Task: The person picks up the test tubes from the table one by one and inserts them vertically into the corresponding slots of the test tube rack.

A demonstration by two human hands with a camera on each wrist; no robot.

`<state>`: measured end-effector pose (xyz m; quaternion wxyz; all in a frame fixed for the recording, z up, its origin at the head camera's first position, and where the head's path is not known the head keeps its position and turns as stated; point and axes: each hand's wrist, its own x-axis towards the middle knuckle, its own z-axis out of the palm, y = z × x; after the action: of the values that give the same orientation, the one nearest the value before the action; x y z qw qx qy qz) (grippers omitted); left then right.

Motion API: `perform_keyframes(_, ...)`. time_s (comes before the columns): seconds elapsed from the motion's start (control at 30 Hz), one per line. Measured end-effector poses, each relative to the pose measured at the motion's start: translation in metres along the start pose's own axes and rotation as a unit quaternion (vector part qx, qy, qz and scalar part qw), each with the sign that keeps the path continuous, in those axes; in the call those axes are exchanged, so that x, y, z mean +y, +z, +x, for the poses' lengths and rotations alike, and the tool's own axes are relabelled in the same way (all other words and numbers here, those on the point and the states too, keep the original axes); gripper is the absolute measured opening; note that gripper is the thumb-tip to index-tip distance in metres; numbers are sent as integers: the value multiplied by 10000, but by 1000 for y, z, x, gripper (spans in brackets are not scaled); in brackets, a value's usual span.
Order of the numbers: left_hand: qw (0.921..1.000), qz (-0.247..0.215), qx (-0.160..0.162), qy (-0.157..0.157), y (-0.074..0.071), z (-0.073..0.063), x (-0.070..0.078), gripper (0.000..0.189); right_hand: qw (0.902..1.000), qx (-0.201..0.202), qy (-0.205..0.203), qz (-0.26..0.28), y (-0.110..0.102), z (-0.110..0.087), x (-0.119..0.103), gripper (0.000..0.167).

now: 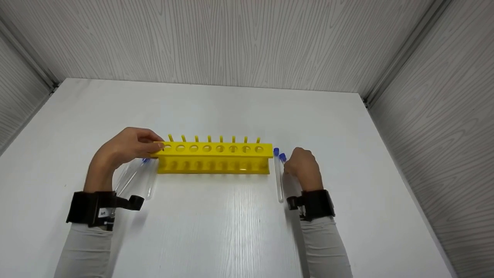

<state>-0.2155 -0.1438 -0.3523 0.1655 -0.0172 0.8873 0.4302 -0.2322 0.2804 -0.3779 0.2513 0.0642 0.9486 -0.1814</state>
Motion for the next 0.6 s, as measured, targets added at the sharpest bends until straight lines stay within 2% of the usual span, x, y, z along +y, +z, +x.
perform_keyframes(0.6, 10000, 2, -56, 37, 0, 2, -2, 30, 9998, 145, -139, -50, 2, 2, 4, 42)
